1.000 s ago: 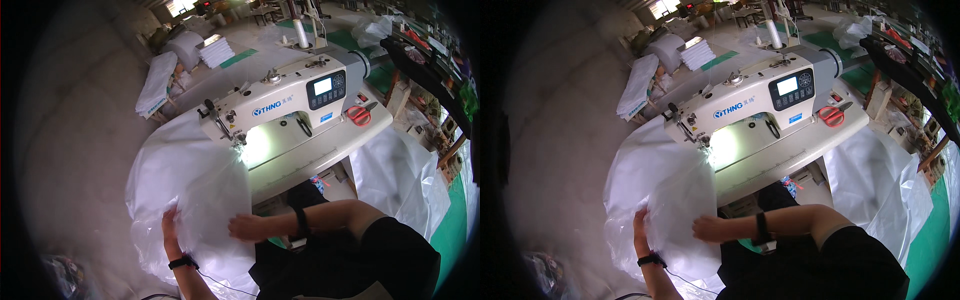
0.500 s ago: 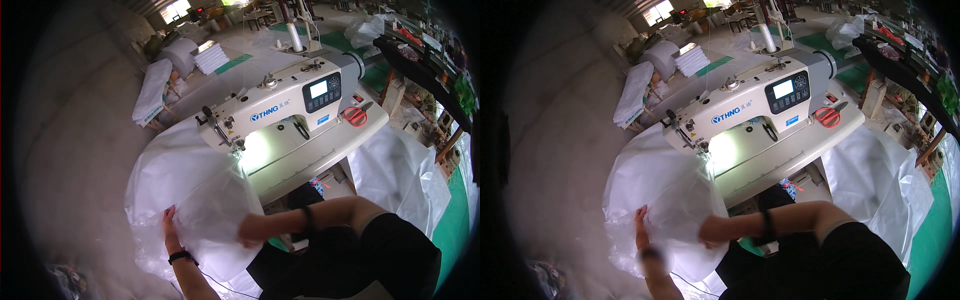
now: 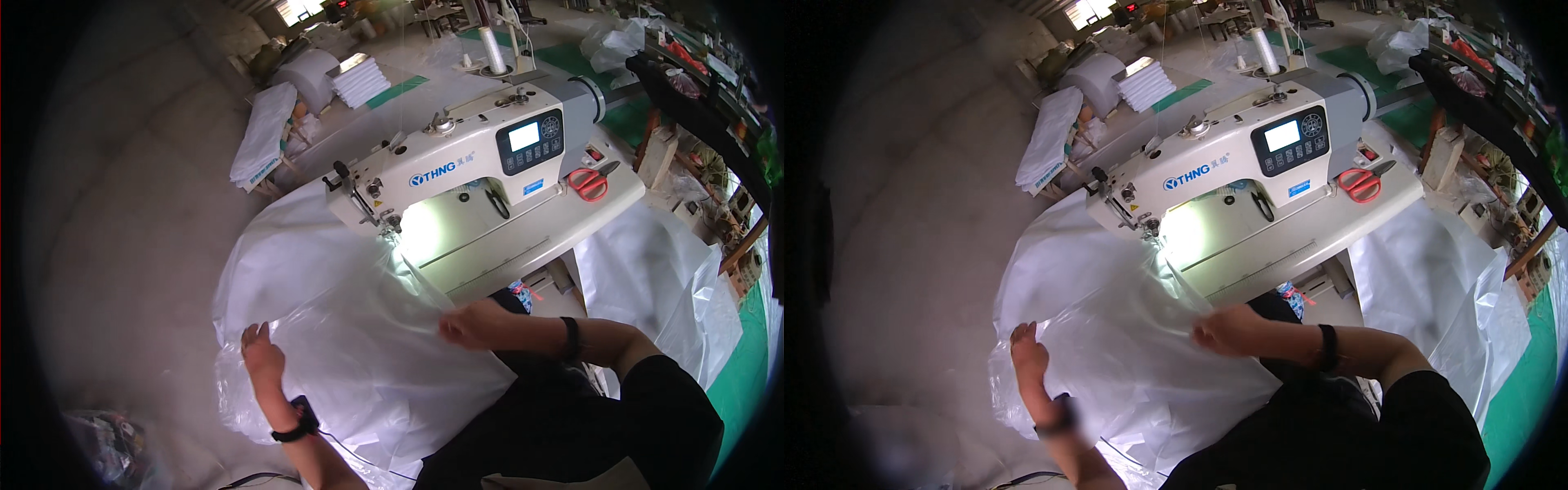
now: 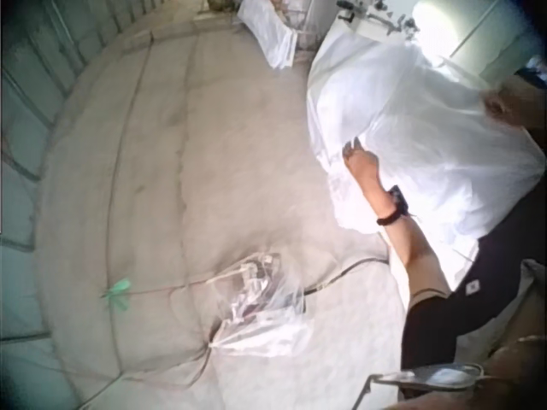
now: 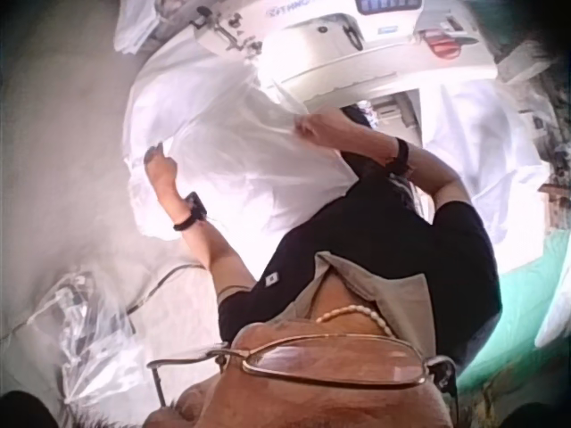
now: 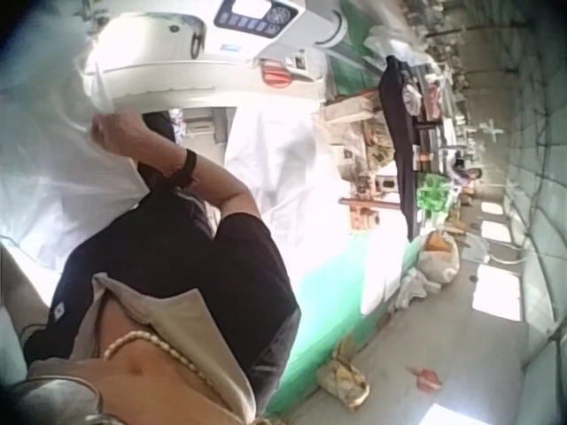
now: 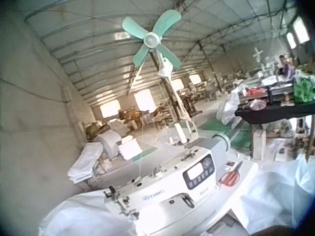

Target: Sewing white plastic or synthetic fabric using an industrial sewing machine.

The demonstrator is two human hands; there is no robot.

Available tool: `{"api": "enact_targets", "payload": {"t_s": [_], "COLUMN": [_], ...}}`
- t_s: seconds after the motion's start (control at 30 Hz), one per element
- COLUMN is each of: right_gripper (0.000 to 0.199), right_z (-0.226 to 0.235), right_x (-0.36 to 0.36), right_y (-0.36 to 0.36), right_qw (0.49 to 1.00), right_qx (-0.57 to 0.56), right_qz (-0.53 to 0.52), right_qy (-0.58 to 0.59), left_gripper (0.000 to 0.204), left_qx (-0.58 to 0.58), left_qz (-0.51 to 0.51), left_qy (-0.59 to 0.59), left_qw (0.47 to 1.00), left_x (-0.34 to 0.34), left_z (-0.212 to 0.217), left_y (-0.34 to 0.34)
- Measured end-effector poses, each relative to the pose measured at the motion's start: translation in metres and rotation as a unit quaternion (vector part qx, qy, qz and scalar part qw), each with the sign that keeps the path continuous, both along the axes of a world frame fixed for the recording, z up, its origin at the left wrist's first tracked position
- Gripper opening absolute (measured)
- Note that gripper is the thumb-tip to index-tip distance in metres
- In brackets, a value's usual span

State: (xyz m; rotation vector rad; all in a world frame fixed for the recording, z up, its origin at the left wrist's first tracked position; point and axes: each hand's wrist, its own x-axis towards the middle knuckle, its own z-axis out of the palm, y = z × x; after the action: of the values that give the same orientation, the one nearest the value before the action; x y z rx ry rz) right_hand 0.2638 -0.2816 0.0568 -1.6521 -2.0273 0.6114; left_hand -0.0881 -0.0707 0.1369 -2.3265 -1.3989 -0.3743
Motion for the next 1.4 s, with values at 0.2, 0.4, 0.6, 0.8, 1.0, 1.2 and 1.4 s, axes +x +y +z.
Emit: {"api": "enact_targets", "payload": {"t_s": [0.2,0.4,0.6,0.8,1.0,1.2,1.4], "right_gripper": [0.028,0.025,0.018,0.029,0.03,0.016,0.047], "right_z": [-0.01,-0.017,-0.019,-0.042,0.002,-0.039,-0.048], "right_x": [-0.014,-0.015,-0.006,0.013,0.015,0.004,-0.012], "right_y": [0.057,0.06,0.073,0.087,0.1,0.146,0.115], "right_qw": [0.952,0.965,0.977,0.931,0.975,0.969,0.962], "right_qx": [0.199,0.084,0.015,-0.133,0.02,0.107,0.088], "right_qz": [-0.166,-0.141,-0.199,-0.183,-0.222,-0.221,-0.147], "right_qy": [-0.162,-0.204,0.081,0.287,-0.01,-0.041,-0.214], "left_gripper": [0.043,0.008,0.018,0.022,0.021,0.018,0.033], "left_qx": [-0.019,-0.101,-0.249,-0.315,-0.278,-0.326,-0.192], "left_qz": [-0.224,-0.086,-0.154,-0.182,-0.24,-0.194,-0.012], "left_qy": [-0.045,0.002,-0.11,-0.192,-0.138,-0.011,-0.16], "left_qw": [0.973,0.991,0.95,0.911,0.92,0.925,0.968], "left_x": [0.134,0.12,0.176,0.215,0.225,0.219,0.148], "left_z": [-0.017,-0.082,-0.061,-0.078,-0.108,-0.072,-0.074], "left_y": [-0.102,-0.055,-0.101,-0.13,-0.136,-0.114,-0.076]}}
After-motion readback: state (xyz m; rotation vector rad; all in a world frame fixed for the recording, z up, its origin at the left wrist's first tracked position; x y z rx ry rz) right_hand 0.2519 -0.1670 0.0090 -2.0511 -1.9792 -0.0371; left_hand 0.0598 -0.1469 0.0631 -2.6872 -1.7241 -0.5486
